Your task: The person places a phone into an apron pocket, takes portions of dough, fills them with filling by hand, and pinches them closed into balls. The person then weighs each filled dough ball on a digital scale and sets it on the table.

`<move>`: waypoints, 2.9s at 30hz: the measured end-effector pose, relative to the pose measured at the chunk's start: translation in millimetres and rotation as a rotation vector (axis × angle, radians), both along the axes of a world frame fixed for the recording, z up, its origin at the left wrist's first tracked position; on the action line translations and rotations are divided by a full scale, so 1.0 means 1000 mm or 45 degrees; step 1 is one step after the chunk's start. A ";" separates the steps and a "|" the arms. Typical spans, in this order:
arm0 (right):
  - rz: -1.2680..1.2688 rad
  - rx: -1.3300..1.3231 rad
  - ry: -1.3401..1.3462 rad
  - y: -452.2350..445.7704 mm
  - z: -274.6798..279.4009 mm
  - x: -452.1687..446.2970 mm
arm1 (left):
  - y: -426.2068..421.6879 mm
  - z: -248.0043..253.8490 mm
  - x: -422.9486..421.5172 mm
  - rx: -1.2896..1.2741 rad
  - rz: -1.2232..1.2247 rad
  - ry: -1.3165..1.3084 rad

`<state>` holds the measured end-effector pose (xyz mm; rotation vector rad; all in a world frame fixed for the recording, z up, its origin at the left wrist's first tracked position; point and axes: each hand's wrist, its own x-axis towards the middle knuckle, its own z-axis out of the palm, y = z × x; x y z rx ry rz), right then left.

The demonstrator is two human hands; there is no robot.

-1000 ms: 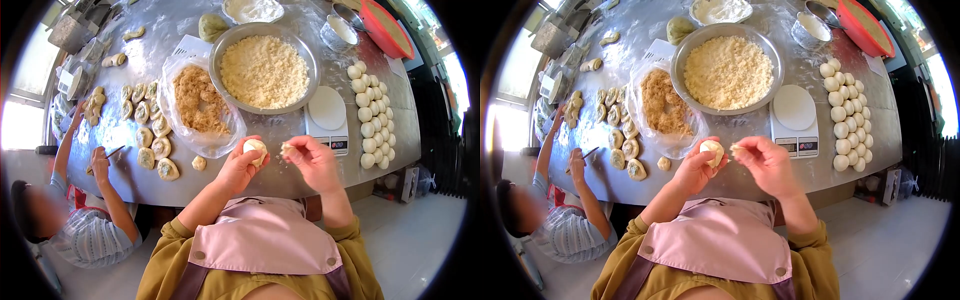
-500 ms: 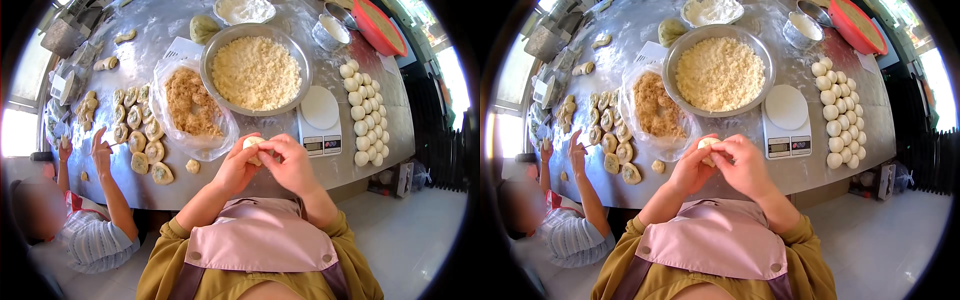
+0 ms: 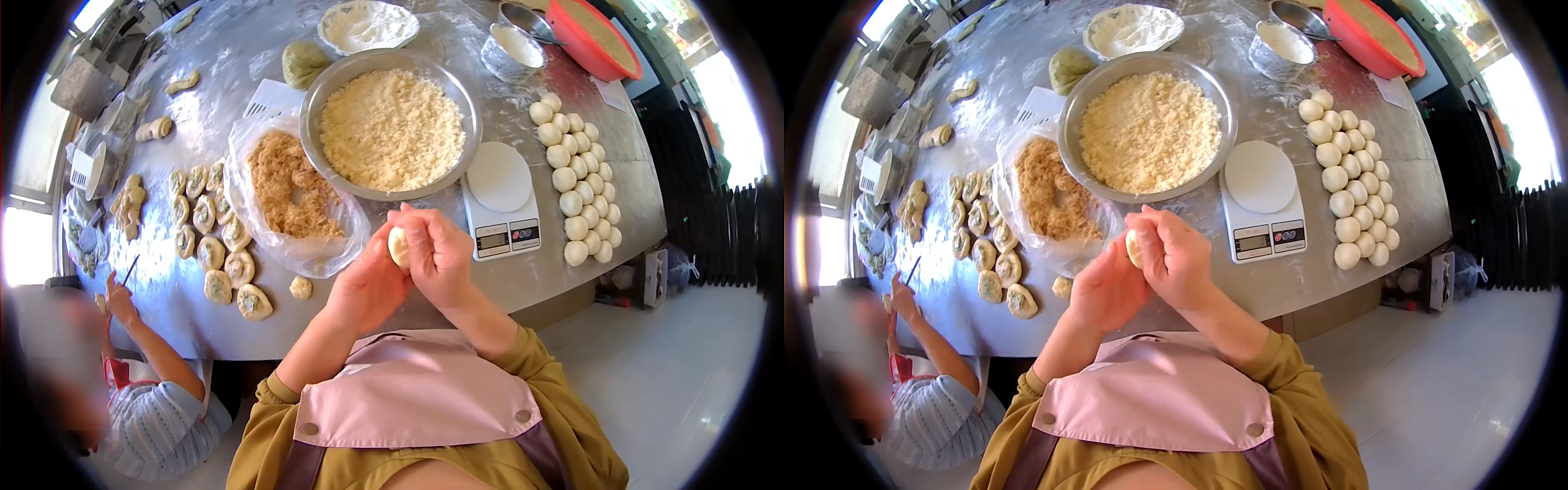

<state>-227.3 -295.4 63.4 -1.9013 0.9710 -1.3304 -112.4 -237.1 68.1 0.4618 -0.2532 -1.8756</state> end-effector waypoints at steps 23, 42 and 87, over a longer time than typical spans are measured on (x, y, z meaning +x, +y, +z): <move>0.414 0.310 -0.206 -0.015 0.016 -0.011 | 0.003 -0.029 -0.004 -0.473 0.035 -0.915; 0.491 0.523 -0.159 -0.008 0.020 -0.022 | 0.009 -0.018 -0.003 -0.332 -0.116 -0.607; 0.470 0.906 -0.660 -0.012 0.022 -0.007 | 0.010 -0.002 -0.018 -0.419 0.249 -0.926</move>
